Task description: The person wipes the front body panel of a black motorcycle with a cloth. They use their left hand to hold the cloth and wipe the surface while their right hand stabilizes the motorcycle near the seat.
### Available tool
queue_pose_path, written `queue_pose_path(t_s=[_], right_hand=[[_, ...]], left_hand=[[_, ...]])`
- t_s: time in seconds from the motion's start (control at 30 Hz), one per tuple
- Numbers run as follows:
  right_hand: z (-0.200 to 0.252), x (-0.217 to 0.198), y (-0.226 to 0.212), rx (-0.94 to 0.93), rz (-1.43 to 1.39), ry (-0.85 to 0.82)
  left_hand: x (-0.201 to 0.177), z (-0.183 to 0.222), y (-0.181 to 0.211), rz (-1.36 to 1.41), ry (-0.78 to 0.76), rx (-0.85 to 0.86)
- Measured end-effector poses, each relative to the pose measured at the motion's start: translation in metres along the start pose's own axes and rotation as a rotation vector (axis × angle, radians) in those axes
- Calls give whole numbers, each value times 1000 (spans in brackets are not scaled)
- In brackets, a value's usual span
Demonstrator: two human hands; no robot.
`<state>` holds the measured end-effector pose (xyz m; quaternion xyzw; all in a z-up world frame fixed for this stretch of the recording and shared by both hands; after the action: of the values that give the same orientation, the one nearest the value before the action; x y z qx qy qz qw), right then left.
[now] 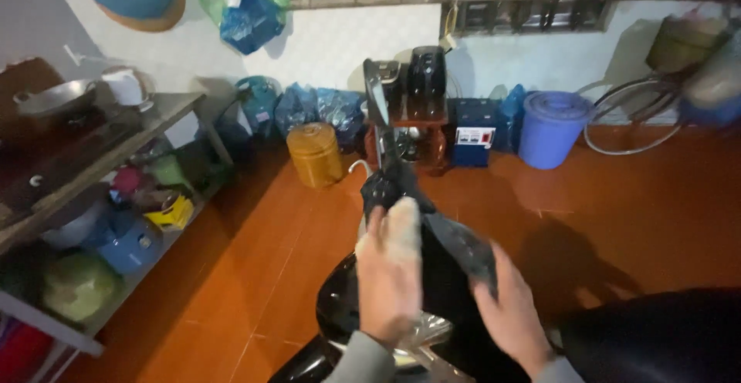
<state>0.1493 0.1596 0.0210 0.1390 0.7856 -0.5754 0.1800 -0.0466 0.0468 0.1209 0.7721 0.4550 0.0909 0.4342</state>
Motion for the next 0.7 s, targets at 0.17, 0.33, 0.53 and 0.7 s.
queue_pose_path(t_s=[0.17, 0.33, 0.53, 0.7], right_hand=[[44, 16, 50, -273, 669, -156], [44, 8, 23, -35, 582, -396], [50, 12, 36, -59, 585, -326], [52, 8, 42, 135, 620, -264]], left_hand=[[61, 94, -25, -482, -228, 495], [57, 66, -30, -474, -356, 513], [71, -17, -33, -327, -360, 200], [60, 67, -1, -483, -277, 562]])
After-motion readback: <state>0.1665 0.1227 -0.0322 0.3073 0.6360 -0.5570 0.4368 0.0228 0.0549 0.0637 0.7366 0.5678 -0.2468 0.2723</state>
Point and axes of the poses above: each hand's wrist, its own z-axis away from the middle knuckle, its own x-axis out of the palm, y = z × x, the point moved 6 cm from there along -z, towards the middle knuckle, and after that the axes turned 6 degrees about y, right-handed, at the moved point
